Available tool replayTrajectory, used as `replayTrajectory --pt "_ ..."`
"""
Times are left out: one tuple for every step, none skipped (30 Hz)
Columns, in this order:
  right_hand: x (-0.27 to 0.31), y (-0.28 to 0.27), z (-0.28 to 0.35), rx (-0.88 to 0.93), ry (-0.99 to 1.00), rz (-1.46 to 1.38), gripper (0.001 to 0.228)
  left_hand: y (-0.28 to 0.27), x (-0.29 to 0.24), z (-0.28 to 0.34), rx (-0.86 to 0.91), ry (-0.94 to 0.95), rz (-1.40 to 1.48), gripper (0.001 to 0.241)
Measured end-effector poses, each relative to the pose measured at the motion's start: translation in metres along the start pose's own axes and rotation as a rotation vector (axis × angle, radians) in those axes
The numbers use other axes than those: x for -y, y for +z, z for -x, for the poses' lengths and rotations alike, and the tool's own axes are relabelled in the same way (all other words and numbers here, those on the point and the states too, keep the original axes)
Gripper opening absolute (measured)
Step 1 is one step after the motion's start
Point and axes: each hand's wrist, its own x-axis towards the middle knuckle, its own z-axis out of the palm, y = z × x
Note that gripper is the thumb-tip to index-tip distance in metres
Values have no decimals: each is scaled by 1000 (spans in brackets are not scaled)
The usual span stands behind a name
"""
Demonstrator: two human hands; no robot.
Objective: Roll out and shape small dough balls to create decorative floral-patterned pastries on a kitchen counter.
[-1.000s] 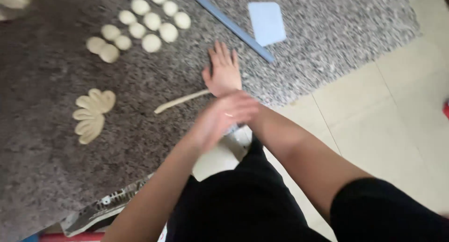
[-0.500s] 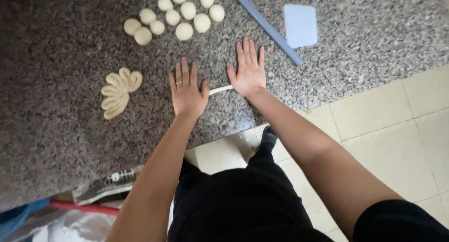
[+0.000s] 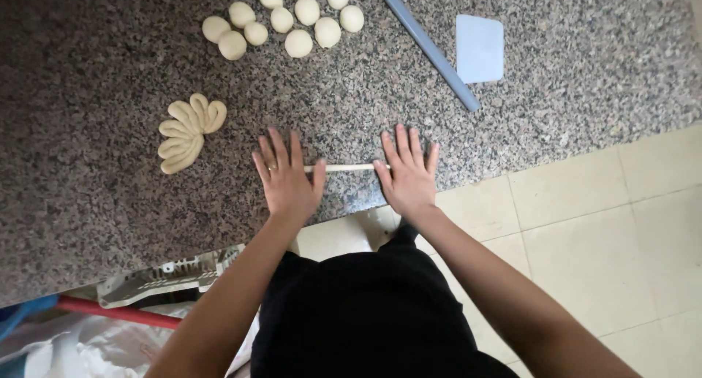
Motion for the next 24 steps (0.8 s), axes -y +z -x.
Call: replayTrajectory --pt "3 -5 -10 26 74 1 67 2 2 -16 64 -108 53 91" --pt "7 -10 -19 53 150 0 70 5 4 -31 130 -213 107 101" --pt "7 -12 -32 53 148 5 70 0 6 -47 128 -217 111 101" --pt "6 -13 -46 24 209 37 74 -5 8 -62 166 -241 93 99" --pt "6 -15 -58 -5 270 69 78 -11 10 -77 204 -265 75 97" --pt "5 -21 -71 -7 265 74 78 -12 11 -89 201 -270 80 97" --pt "4 -27 -82 -15 292 70 82 -14 12 -101 218 -255 49 95" --pt "5 -32 -93 -21 317 63 86 -16 15 -110 238 -241 15 94" --pt "-1 -29 -98 -20 311 66 86 -16 16 -111 236 -248 17 94" --pt "-6 -27 -104 -63 289 49 85 -17 18 -112 210 -216 26 89" --pt "-12 -25 -110 -106 267 32 85 -17 19 -114 184 -185 35 86" --pt "-13 -23 -106 -105 261 33 85 -17 21 -108 182 -191 35 86" --pt "-15 -22 -101 -116 203 26 84 -17 22 -103 194 -119 41 82" --pt "-16 -20 -96 -125 146 17 82 -16 24 -96 208 -48 46 78" --pt "-19 -17 -83 -122 140 18 82 -16 25 -84 208 -55 46 78" --pt "-21 -14 -71 -125 40 22 79 -17 26 -71 241 6 40 75" --pt "-23 -12 -59 -128 -59 27 75 -17 27 -58 274 67 34 72" --pt "-26 -7 -47 -127 -67 25 75 -22 27 -45 272 60 32 72" --pt "-29 -3 -35 -112 -79 15 74 -28 26 -33 355 48 10 73" --pt "-34 1 -22 -97 -91 7 74 -32 23 -20 437 36 -10 74" --pt "-33 1 -17 -97 -97 7 74 -30 23 -7 435 29 -10 74" --pt "-32 1 -11 -61 -68 9 75 -27 21 4 303 54 9 71" --pt "-32 0 -5 -26 -39 10 75 -24 20 16 170 78 27 68" --pt "-33 0 -12 -27 -42 11 75 -23 19 8 168 76 27 68"
